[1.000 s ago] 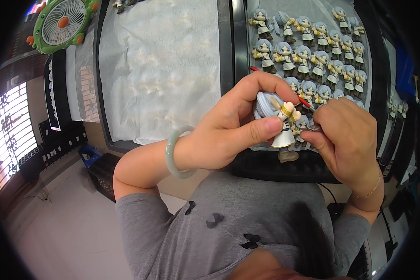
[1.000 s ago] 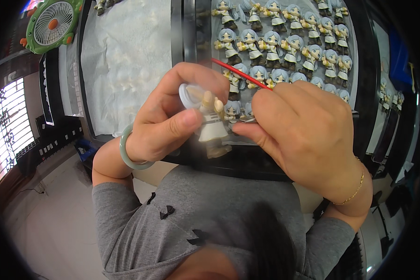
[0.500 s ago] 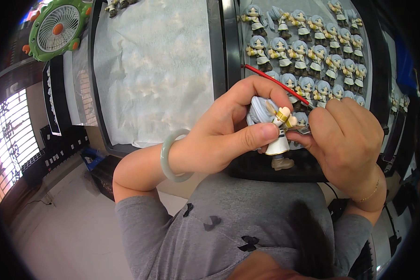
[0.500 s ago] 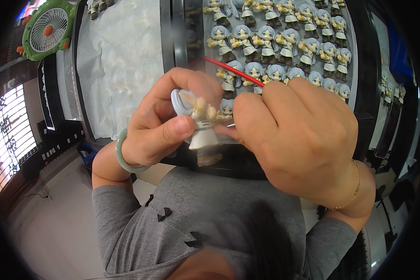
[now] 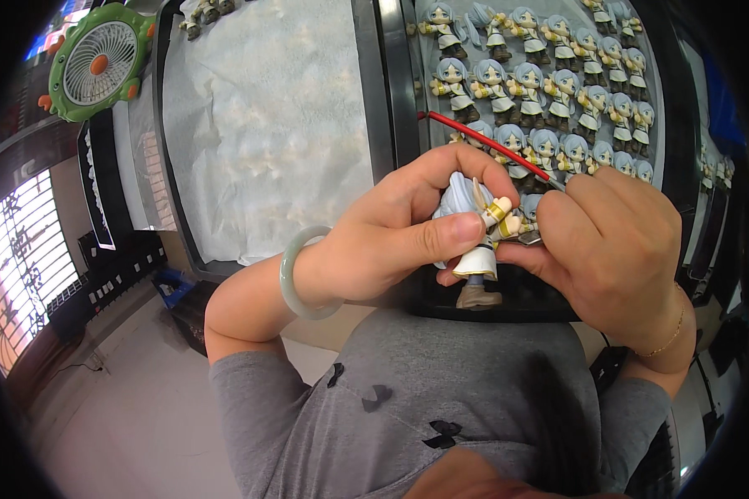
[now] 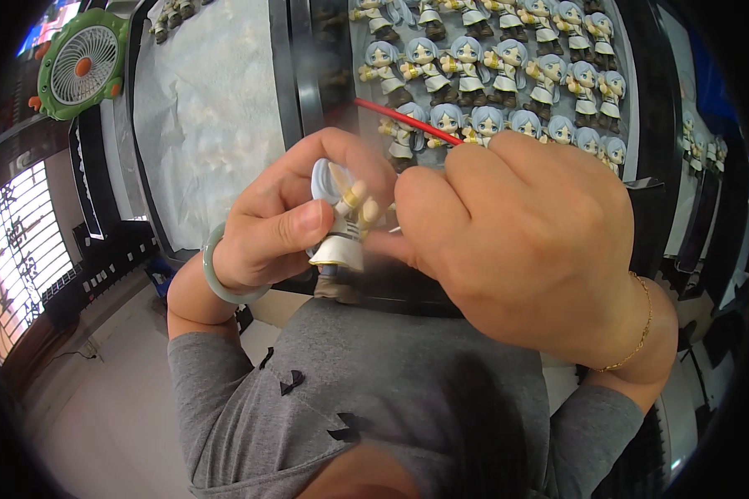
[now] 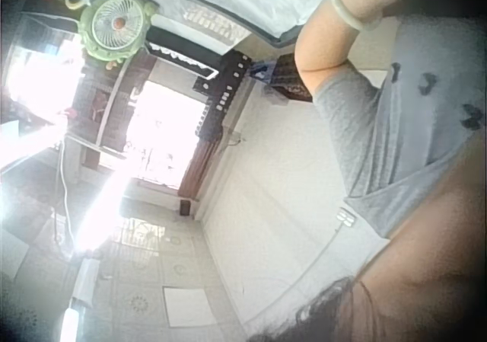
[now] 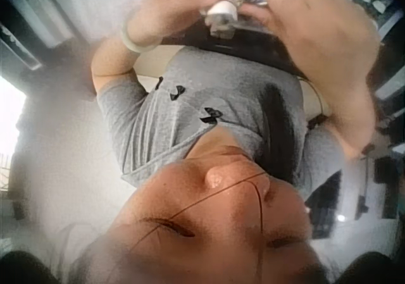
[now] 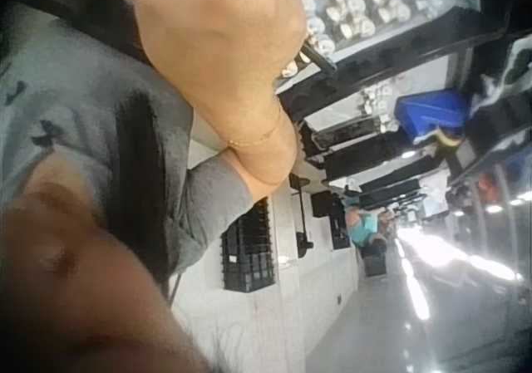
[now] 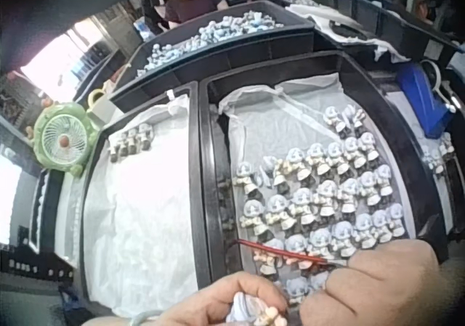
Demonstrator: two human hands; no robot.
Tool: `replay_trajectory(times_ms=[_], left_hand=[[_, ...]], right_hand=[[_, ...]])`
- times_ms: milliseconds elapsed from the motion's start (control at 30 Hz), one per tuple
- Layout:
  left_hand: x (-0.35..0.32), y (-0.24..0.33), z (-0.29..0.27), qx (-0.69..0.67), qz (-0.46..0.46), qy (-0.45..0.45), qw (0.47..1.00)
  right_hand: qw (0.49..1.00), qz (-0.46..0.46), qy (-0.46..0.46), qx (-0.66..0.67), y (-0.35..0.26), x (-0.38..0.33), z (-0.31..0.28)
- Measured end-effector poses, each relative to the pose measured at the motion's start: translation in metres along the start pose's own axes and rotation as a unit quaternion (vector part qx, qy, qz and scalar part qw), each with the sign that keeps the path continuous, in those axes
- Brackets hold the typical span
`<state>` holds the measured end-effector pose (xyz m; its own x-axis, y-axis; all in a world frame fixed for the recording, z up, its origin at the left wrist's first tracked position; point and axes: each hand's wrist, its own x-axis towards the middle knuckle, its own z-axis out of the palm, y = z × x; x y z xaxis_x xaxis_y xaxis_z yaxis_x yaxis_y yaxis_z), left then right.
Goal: The person paints small anime-style figurines using a fine brush. They pick up a figure from a tray, apply paint to specific details like the face and clothing, and then place the figure back into the tray. The process is repeated for multiple figures in a batch.
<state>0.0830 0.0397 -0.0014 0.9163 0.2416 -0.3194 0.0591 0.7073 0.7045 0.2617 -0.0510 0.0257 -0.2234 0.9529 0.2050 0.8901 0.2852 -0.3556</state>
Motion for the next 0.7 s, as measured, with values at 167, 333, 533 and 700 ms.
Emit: replay_trajectory(times_ms=[167, 333, 533, 700], left_hand=[[-0.0001, 0.0011, -0.0009, 0.016, -0.025, 0.002, 1.000], [-0.0001, -0.0019, -0.0018, 0.000, -0.018, -0.003, 1.000], [-0.0006, -0.0012, 0.0001, 0.002, -0.025, 0.000, 1.000], [-0.0009, 0.0028, -0.0002, 0.005, -0.049, -0.006, 0.999]], right_hand=[[1.000, -0.001, -0.003, 0.000, -0.0008, -0.0017, 0.0007], [1.000, -0.001, -0.014, 0.020, 0.0005, -0.0019, 0.0011], [0.998, 0.002, -0.036, 0.045, 0.0005, -0.0040, 0.0023], [0.996, 0.018, -0.070, 0.053, -0.0011, -0.0046, 0.0025]])
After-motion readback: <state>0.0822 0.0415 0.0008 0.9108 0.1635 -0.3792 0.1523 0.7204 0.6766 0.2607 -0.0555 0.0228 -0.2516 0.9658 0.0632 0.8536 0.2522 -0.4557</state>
